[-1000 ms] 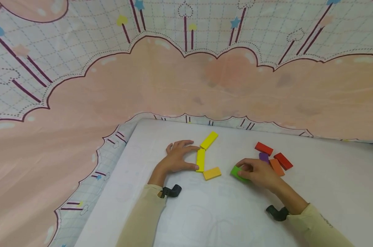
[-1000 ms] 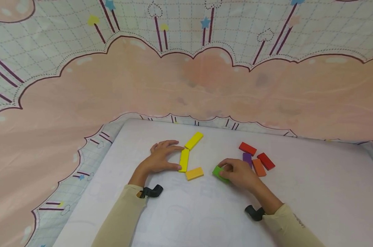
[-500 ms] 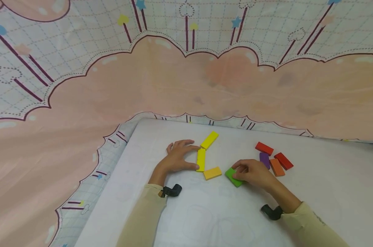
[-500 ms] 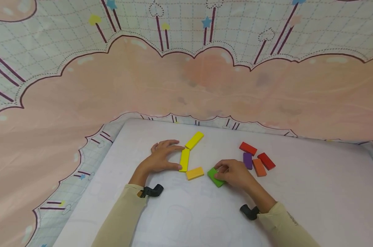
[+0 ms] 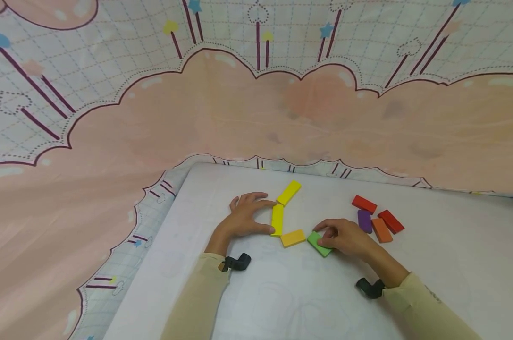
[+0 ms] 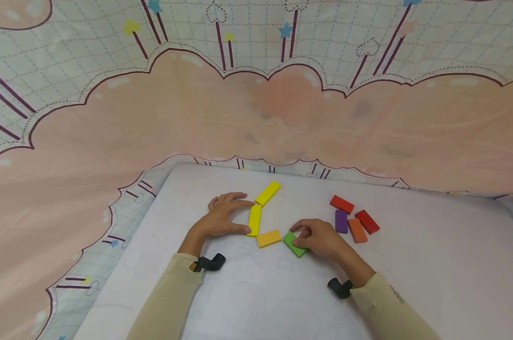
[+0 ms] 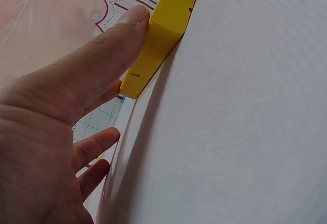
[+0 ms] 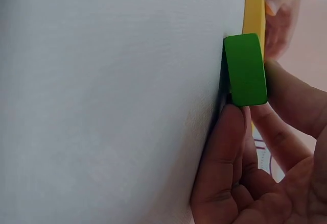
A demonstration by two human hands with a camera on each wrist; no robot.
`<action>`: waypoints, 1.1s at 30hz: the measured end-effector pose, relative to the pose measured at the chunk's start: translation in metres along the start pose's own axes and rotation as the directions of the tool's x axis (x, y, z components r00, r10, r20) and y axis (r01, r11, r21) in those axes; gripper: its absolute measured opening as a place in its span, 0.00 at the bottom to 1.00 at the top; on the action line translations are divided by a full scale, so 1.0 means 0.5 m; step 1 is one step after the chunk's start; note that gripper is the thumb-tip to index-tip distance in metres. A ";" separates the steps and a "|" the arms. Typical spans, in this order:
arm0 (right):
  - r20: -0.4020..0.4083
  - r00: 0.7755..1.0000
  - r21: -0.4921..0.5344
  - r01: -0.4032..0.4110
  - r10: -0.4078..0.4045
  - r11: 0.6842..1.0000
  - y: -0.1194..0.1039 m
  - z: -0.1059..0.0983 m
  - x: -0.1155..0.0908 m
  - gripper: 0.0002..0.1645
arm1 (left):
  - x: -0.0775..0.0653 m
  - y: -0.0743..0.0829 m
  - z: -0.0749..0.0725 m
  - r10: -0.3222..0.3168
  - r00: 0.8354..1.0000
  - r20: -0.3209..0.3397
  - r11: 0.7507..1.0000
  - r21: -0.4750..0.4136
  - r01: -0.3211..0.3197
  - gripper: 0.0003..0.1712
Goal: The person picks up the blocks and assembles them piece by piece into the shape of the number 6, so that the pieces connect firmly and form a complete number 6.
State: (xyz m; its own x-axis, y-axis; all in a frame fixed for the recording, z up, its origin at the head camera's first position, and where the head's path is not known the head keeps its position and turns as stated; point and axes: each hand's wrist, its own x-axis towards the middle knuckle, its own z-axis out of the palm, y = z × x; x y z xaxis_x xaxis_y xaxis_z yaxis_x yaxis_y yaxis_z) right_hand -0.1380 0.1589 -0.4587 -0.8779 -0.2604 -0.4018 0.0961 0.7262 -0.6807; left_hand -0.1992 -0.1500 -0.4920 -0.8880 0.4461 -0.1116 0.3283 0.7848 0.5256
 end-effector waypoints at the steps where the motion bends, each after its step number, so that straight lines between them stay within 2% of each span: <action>1: 0.003 1.000 -0.002 0.001 -0.001 1.000 -0.001 0.000 0.001 0.21 | 0.000 0.000 0.000 -0.001 1.000 0.000 1.000 -0.003 0.001 0.44; 8: 0.047 0.998 -0.017 0.039 -0.038 0.999 0.006 -0.007 0.003 0.23 | -0.001 0.002 -0.001 0.004 1.000 -0.008 1.000 -0.010 -0.004 0.43; 15: 0.121 0.991 0.050 0.045 -0.051 0.998 0.018 -0.020 0.001 0.32 | 0.001 0.003 -0.001 -0.002 1.000 0.005 1.000 0.002 0.002 0.44; 33: 0.119 0.990 0.013 0.070 -0.071 0.997 0.015 -0.017 0.000 0.30 | -0.002 0.003 -0.002 -0.004 1.000 -0.001 1.000 -0.003 0.004 0.44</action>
State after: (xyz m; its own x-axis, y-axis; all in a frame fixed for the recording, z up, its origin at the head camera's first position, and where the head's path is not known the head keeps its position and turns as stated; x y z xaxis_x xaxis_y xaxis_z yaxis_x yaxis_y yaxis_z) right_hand -0.1412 0.1696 -0.4587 -0.8204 -0.3850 -0.4226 0.0406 0.6982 -0.7148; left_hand -0.1980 -0.1496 -0.4901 -0.8898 0.4421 -0.1129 0.3234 0.7856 0.5274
